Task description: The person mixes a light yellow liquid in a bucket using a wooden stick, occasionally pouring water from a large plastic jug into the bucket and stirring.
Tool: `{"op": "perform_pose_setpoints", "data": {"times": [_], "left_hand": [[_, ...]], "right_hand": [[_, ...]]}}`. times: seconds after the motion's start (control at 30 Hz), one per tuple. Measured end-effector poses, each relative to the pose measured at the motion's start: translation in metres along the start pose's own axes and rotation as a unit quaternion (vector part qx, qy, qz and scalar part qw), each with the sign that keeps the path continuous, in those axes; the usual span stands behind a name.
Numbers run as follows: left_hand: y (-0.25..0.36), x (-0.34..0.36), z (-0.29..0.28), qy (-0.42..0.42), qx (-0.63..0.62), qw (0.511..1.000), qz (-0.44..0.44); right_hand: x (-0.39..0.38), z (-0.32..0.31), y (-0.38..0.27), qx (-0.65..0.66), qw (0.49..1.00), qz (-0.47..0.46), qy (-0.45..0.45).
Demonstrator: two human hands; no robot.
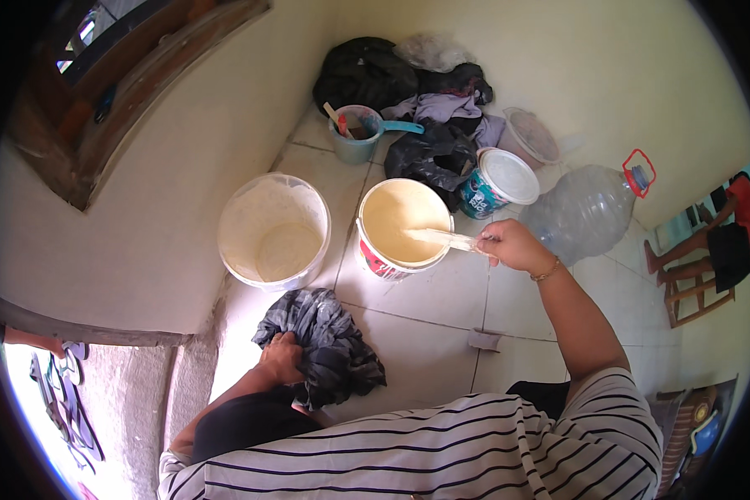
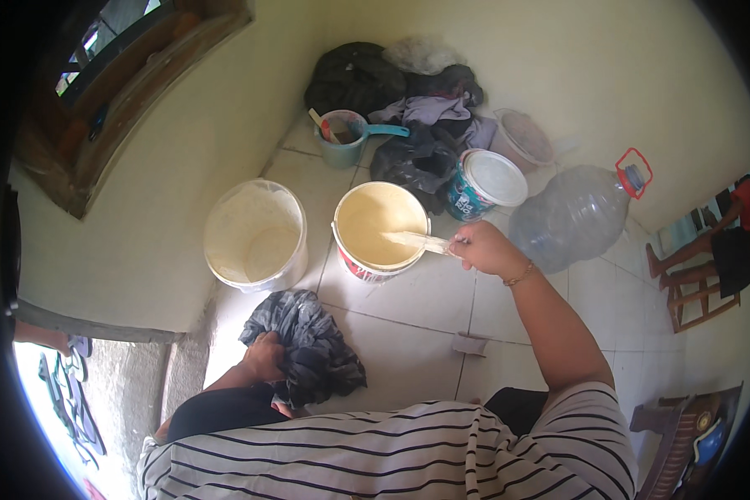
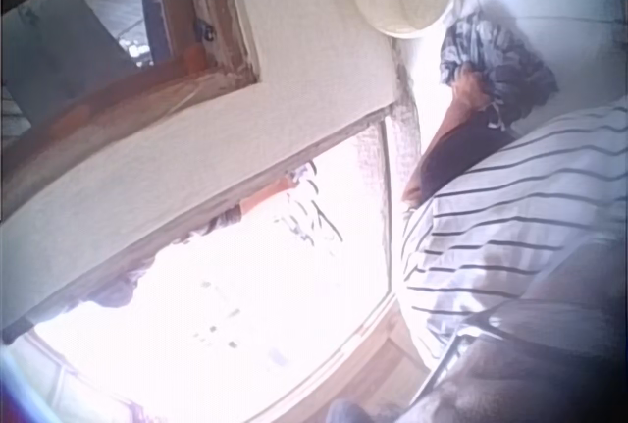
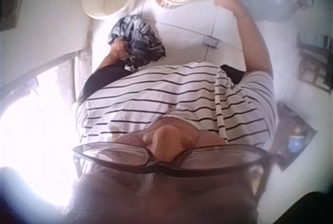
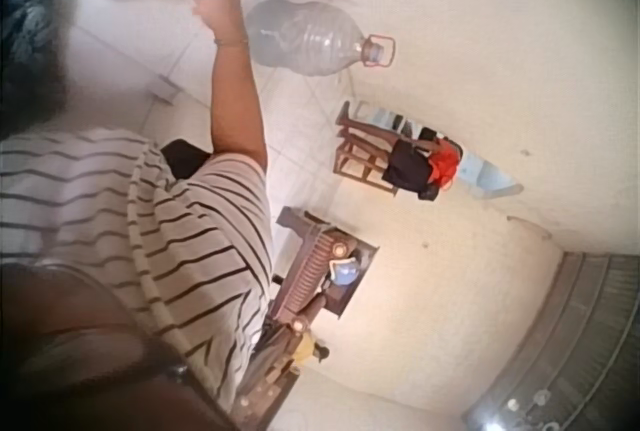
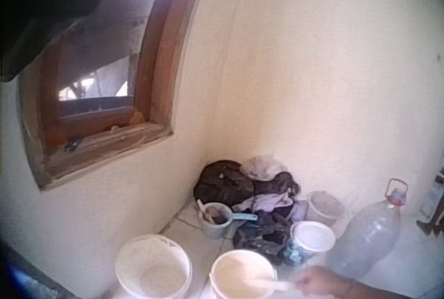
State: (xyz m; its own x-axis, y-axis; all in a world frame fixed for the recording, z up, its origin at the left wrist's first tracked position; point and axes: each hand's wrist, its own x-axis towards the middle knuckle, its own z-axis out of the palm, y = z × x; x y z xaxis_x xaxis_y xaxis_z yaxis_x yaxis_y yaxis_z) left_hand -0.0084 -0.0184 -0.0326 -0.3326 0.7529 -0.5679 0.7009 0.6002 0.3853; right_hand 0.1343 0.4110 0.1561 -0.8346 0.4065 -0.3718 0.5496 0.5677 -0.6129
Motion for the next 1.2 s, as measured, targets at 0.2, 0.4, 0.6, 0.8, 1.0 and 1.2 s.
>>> {"op": "perform_pose_setpoints", "data": {"times": [0.2,0.4,0.6,0.8,1.0,1.2], "left_hand": [[0.0,0.003,0.002,-0.009,0.015,1.0,-0.002],[0.002,0.001,-0.001,-0.01,0.005,1.0,-0.006],[0.001,0.0,-0.002,-0.012,-0.002,1.0,-0.005],[-0.001,0.001,0.001,-0.004,0.002,1.0,-0.005],[-0.002,0.002,0.001,-0.007,-0.003,1.0,0.0],[-0.004,0.004,0.006,-0.011,-0.005,1.0,-0.016]], "right_hand": [[0.001,-0.005,0.008,0.079,0.996,0.029,0.003],[-0.005,-0.006,0.003,0.055,0.998,0.009,-0.006],[-0.024,0.0,-0.017,-0.113,0.966,-0.205,0.11],[-0.045,0.023,-0.028,-0.325,0.913,-0.198,0.148],[-0.046,0.027,-0.029,-0.297,0.907,-0.234,0.189],[-0.044,0.024,-0.027,-0.316,0.899,-0.237,0.189]]}}
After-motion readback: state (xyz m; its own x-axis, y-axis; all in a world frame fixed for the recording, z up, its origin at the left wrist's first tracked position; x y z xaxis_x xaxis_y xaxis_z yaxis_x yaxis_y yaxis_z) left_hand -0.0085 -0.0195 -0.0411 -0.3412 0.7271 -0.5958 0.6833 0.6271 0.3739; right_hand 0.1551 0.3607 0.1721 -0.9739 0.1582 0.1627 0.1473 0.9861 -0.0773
